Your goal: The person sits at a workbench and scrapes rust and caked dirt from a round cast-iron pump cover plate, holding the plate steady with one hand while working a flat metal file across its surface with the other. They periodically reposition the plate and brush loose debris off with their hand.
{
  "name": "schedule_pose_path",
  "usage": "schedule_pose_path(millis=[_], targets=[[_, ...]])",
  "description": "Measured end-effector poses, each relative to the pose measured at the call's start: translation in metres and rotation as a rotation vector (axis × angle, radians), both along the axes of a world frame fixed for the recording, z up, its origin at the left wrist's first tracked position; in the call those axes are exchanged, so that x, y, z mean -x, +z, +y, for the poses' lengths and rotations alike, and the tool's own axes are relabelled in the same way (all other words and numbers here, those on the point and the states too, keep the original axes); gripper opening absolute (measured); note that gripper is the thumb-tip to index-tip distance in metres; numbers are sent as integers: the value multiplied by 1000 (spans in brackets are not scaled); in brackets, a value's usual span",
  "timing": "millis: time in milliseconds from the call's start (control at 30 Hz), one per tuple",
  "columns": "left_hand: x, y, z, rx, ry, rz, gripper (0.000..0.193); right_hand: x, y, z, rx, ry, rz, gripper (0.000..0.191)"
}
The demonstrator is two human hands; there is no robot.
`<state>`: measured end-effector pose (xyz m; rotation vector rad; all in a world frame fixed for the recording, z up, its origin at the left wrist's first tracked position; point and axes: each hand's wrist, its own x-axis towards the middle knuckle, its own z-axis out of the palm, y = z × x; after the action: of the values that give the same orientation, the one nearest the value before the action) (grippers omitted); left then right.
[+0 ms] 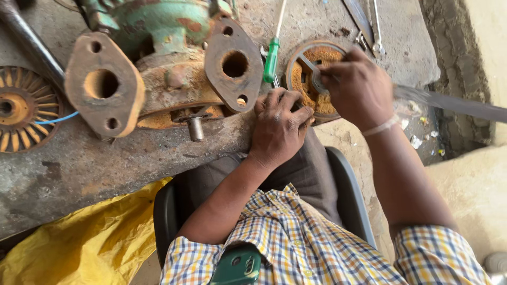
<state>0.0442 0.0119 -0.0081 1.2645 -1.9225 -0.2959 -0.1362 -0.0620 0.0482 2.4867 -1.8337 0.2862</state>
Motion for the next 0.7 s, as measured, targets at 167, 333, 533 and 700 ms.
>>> schedule_pose_path(millis=[167,333,533,700], targets=[[0,0,0,-19,-4,-11,19,-8,5,4,-54,20,-18,18],[0,1,-1,3,-10,-8,19,-9,8,10,15,143,-121,16],[0,-1,-1,-4,6,10,19,-1,9,14,59,110,-119,16],[0,0,-1,-7,-1,20,19,0,12,8,-27,90,-56,17]])
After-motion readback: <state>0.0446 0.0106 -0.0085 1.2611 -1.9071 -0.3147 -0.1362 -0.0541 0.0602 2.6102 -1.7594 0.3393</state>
